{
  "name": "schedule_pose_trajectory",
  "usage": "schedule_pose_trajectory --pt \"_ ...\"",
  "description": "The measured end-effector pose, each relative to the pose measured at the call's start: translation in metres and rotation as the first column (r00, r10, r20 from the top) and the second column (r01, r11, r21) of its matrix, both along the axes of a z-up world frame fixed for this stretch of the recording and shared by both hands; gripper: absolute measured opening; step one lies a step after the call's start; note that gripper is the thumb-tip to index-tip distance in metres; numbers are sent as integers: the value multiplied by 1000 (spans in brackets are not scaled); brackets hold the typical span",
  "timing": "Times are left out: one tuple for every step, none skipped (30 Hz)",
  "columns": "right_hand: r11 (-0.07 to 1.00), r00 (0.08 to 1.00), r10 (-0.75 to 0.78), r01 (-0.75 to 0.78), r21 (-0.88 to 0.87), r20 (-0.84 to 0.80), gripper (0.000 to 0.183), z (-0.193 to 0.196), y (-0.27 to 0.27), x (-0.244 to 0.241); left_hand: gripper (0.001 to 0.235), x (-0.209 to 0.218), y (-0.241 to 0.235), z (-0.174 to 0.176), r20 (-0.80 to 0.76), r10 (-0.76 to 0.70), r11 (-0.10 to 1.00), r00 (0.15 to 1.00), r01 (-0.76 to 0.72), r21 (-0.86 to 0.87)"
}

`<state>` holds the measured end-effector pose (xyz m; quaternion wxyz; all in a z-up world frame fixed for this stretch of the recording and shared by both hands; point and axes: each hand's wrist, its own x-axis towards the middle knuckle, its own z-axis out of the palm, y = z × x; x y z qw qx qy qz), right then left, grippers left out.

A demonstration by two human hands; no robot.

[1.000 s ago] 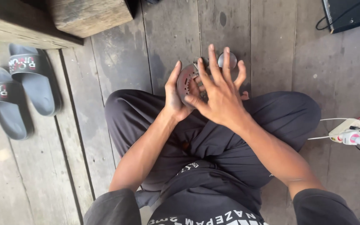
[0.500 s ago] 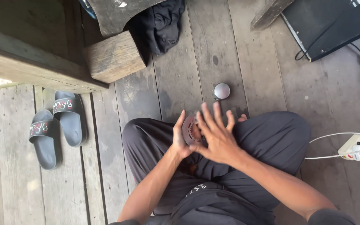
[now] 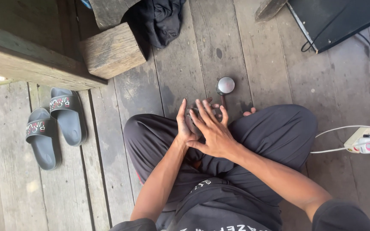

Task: The person sits on a wooden floor and cleans a circular metal part with holes using a small grey object. They rub the object against the surface of the part, flip it over to clean the other side, and repeat the process.

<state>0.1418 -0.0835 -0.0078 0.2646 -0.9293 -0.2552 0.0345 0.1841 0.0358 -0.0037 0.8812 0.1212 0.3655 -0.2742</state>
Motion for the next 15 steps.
schedule_pose_trajectory --pt "1000 1000 1 -1 2 0 94 -2 -4 8 88 1 2 -25 0 1 1000 1000 -1 2" --pt "996 996 -82 83 -25 31 87 -5 -8 16 88 1 4 -50 30 -3 999 1000 1 40" --pt "986 986 -157 160 -48 57 79 -8 -11 21 89 -3 8 -75 51 -1 997 999 -3 79" --pt "987 987 -151 153 -46 48 79 -7 -9 22 89 1 5 -33 43 6 997 999 -9 83" --pt "994 994 -98 101 -40 56 85 -8 -9 18 99 2 2 9 22 12 993 1000 -14 120" --pt "998 997 -46 48 -32 65 91 -8 -8 14 118 4 -2 49 1 18 987 1000 -18 158" --pt "999 998 -40 42 -30 50 91 -7 -8 12 118 3 0 22 -14 24 987 1000 -21 161" --pt "998 997 -25 29 -54 67 90 -6 -8 10 106 1 2 -6 3 33 993 999 -33 116" --pt "997 996 -6 13 -78 87 90 -5 -7 10 98 0 4 -33 21 48 996 999 -49 71" --pt "997 997 3 3 -75 74 90 -7 -10 14 98 -1 4 -63 9 57 996 998 -57 75" --pt "996 996 -56 61 -66 75 90 -9 -11 17 85 -5 6 -94 54 54 996 997 -58 70" --pt "991 991 -114 119 -58 75 91 -12 -11 19 76 -9 8 -124 99 51 996 994 -58 66" --pt "992 993 -107 110 -54 58 91 -9 -9 13 76 -9 6 -83 82 59 995 995 -65 73" --pt "999 999 -29 31 -45 30 93 -5 -7 7 75 -7 3 -42 63 71 996 995 -74 49" --pt "998 999 49 -48 -33 12 96 -2 -4 4 73 -1 1 -1 53 83 996 995 -84 24"
